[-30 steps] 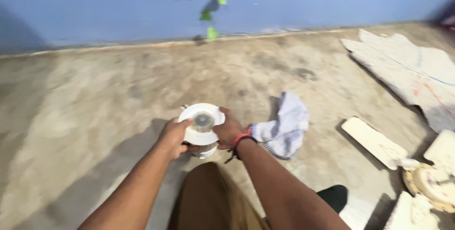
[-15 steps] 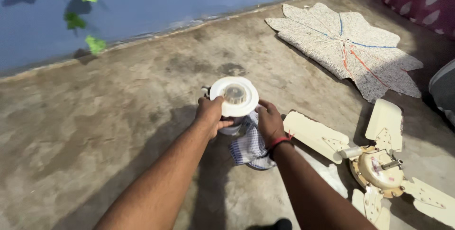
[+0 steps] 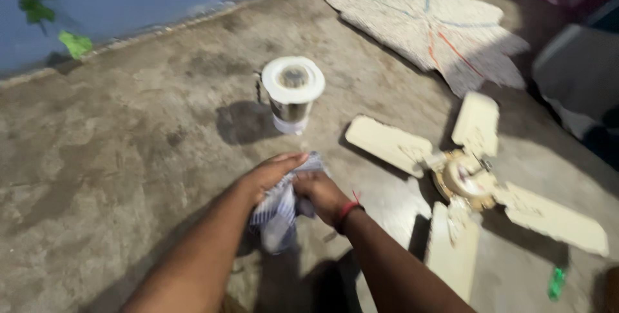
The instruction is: The person sits on the floor servicing a disassembled ceiling fan. They unscrew and reposition the fan blades, wipe parts with a cloth, handle a small bottle, and use a screwdriver to work on the fan motor hub, picking fasteners from a tool basket.
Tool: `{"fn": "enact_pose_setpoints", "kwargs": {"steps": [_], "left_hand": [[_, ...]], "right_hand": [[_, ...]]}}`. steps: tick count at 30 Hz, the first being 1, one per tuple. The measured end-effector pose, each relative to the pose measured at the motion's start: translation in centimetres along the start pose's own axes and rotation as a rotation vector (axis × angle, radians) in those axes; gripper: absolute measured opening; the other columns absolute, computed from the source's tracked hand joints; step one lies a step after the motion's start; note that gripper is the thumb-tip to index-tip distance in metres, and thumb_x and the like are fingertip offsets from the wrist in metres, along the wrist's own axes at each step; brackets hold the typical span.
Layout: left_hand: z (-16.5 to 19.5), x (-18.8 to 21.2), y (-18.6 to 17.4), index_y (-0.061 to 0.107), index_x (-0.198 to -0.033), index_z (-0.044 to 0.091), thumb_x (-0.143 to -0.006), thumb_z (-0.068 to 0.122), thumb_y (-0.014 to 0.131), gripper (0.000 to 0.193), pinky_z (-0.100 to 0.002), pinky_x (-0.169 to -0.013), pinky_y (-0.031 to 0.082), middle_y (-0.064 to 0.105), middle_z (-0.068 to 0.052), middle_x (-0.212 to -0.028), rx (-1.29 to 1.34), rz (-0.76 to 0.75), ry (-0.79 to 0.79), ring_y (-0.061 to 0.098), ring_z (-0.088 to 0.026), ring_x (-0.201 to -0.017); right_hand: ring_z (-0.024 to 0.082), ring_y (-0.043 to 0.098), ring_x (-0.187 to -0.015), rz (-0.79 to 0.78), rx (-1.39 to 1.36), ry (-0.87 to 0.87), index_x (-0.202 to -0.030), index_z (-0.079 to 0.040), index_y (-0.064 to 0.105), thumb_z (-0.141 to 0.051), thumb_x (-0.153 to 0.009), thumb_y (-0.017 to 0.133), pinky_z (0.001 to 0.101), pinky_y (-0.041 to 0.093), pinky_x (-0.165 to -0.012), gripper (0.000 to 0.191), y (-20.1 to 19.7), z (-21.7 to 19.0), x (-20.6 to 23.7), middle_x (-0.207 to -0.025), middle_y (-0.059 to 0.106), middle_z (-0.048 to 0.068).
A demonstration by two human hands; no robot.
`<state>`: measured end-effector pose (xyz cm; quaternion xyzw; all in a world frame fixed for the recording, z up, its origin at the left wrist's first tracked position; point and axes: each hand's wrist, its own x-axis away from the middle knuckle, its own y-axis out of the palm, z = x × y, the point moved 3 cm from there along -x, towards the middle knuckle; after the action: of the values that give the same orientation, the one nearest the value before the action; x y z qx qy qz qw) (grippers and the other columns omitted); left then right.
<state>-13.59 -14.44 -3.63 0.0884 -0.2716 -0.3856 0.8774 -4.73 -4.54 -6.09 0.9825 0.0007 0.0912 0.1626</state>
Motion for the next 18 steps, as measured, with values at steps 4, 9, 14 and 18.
{"fn": "enact_pose_setpoints", "kwargs": {"steps": [4, 9, 14, 18], "left_hand": [[-1.8, 4.0, -1.9, 0.071, -0.111, 0.002, -0.093, 0.025, 0.071, 0.030, -0.042, -0.072, 0.057, 0.074, -0.011, -0.093, -0.110, 0.184, -0.015, 0.069, -0.024, -0.080], [3.6, 11.0, -7.4, 0.062, -0.135, 0.003, -0.078, 0.052, 0.080, 0.077, -0.063, -0.109, 0.037, 0.061, -0.031, -0.135, -1.148, 0.905, -0.021, 0.056, -0.050, -0.126], [4.3, 14.8, -5.7, 0.053, -0.145, 0.014, -0.080, 0.046, 0.078, 0.077, -0.066, -0.105, 0.037, 0.047, -0.026, -0.147, -1.006, 0.990, -0.094, 0.048, -0.049, -0.130], [4.6, 12.4, 0.9, 0.066, -0.130, 0.002, -0.081, 0.041, 0.079, 0.064, -0.050, -0.098, 0.050, 0.070, -0.025, -0.123, -0.899, 0.699, 0.258, 0.065, -0.039, -0.111]], "right_hand": [[0.015, 0.068, -0.083, 0.259, 0.176, -0.003, -0.110, 0.000, 0.070, -0.021, -0.091, 0.067, 0.0292, 0.057, -0.076, 0.028, 3.2, -2.3, 1.8, -0.097, 0.074, 0.007], [0.011, 0.066, -0.086, 0.573, 0.518, 0.061, -0.122, -0.009, 0.067, -0.015, -0.086, 0.068, 0.0267, 0.053, -0.071, 0.037, 4.4, -6.3, 6.4, -0.104, 0.072, 0.003], [0.012, 0.059, -0.074, 0.659, 0.139, -0.009, -0.130, -0.009, 0.061, -0.014, -0.085, 0.066, 0.0289, 0.049, -0.055, 0.046, 4.6, -8.2, 10.6, -0.100, 0.067, 0.004], [0.014, 0.064, -0.086, 0.809, 0.243, -0.071, -0.130, -0.009, 0.063, -0.018, -0.085, 0.069, 0.0307, 0.052, -0.069, 0.047, 2.6, -9.9, 15.6, -0.108, 0.070, 0.006]]}}
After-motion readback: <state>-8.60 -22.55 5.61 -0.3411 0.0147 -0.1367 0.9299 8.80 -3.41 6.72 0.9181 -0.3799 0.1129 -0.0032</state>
